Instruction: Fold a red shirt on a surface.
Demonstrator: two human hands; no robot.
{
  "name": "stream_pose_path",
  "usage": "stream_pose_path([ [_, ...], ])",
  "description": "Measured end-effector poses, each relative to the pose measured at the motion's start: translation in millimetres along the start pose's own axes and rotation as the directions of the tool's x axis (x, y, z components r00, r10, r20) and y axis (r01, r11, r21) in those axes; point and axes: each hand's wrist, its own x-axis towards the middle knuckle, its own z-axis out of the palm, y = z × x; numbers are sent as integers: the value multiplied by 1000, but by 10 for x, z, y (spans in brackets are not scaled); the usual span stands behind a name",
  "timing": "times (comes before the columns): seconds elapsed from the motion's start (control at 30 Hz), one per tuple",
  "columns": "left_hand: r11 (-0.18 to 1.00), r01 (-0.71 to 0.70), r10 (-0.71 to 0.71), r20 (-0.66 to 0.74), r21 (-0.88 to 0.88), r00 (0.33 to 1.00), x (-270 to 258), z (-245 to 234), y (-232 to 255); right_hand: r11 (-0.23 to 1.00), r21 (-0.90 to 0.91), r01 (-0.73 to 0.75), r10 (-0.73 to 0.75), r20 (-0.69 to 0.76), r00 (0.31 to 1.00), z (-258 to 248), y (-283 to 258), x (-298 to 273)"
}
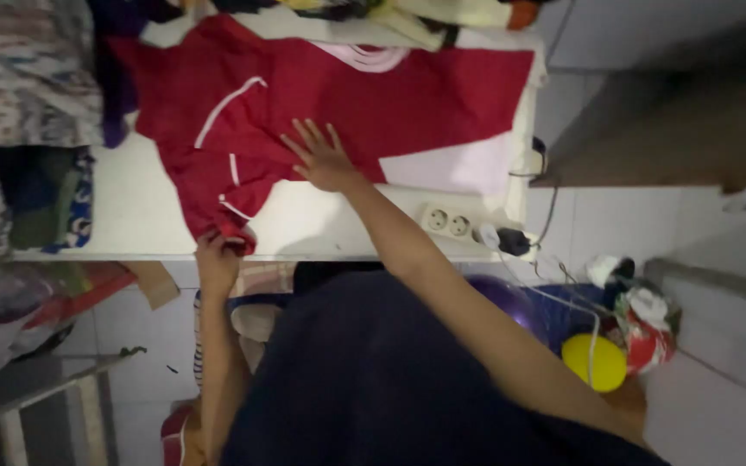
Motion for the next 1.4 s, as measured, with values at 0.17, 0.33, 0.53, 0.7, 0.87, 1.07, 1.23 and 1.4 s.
stream_pose_path([
  [0.17, 975, 34, -38, 17, 219, 999, -80, 144, -34, 1000, -4, 14, -14, -31, 999, 84, 59, 8],
  [0.33, 939, 316, -311, -58, 139, 949, -96, 306, 11, 998, -29, 63, -64, -22, 998, 69, 68, -1],
  [0.53, 892, 417, -398, -139, 173, 907, -47, 242, 669, 984, -163, 74, -85, -57, 995, 128, 2, 100],
  [0.7, 938, 317, -255, -339, 140, 906, -101, 579, 467, 972, -236, -11, 20, 36, 999, 39, -41, 120],
  [0.87, 940, 225, -153, -274, 257, 949, -425, 187, 792, 965, -260, 41, -36, 26, 999, 98, -12, 122],
  [1.07, 879, 376, -248, -392, 293, 886, -804, 140, 552, 973, -227, 37, -36, 7, 999, 74, -38, 70],
  [1.23, 824, 518, -349, -514, 230, 784, -858, 387, 93, 985, -122, 118, -114, 37, 993, 15, 124, 74],
  [1.4, 563, 373, -792, -352, -738, 498, -539, 821, -371, 980, 41, 193, -192, -35, 981, 205, 420, 255],
])
